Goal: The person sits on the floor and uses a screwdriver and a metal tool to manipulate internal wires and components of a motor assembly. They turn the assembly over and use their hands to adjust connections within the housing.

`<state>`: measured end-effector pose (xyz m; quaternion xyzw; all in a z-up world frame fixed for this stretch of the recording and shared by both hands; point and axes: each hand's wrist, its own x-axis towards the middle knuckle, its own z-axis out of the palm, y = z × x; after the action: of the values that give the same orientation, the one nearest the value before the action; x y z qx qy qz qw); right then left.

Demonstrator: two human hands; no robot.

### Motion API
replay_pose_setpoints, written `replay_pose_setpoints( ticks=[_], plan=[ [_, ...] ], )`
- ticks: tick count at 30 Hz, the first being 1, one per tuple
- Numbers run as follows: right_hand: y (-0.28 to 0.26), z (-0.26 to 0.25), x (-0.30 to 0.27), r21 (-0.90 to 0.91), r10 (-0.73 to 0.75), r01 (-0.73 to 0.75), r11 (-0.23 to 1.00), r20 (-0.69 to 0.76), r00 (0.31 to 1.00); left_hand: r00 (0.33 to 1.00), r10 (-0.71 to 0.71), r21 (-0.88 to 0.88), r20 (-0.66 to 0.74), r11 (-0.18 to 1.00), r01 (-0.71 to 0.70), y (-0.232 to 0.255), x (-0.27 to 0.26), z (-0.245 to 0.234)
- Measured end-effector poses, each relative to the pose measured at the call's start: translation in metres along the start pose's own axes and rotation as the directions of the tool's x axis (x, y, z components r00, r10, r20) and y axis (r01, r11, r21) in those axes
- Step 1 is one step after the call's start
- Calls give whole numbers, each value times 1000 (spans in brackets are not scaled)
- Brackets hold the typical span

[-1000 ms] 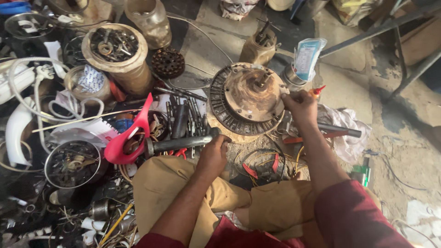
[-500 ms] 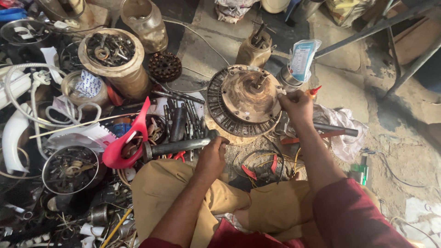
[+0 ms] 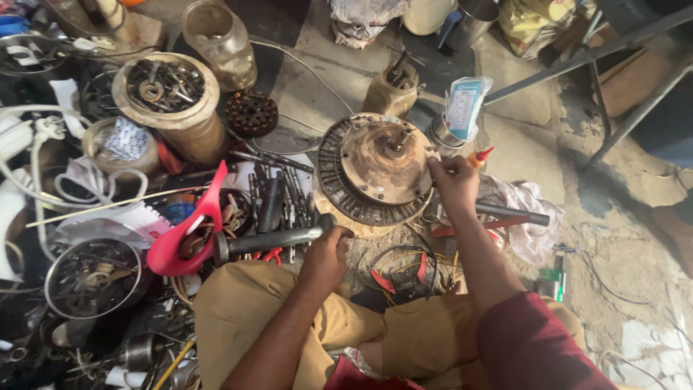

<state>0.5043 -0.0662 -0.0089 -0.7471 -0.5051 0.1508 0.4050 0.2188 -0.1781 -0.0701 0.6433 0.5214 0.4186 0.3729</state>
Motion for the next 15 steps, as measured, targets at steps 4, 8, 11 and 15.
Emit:
replay_pose_setpoints(
  ticks=[4,8,11,15],
  plan=[
    [7,3,-8,126,-206,215,968,-80,975,997,74,42,-14,996,-73,-2,1,-1],
    [7,8,-11,233,-135,155,960,-102,986,1000,24,26,6,999,-25,-3,1,1],
    [3,8,-12,249,-119,136,959,-81,990,998,39,47,-41,998,-37,-5,1,1],
    [-1,7,-9,74,-6,13,997,-93,996,1000,6,73,-15,997,-5,-5,0,2]
  ],
)
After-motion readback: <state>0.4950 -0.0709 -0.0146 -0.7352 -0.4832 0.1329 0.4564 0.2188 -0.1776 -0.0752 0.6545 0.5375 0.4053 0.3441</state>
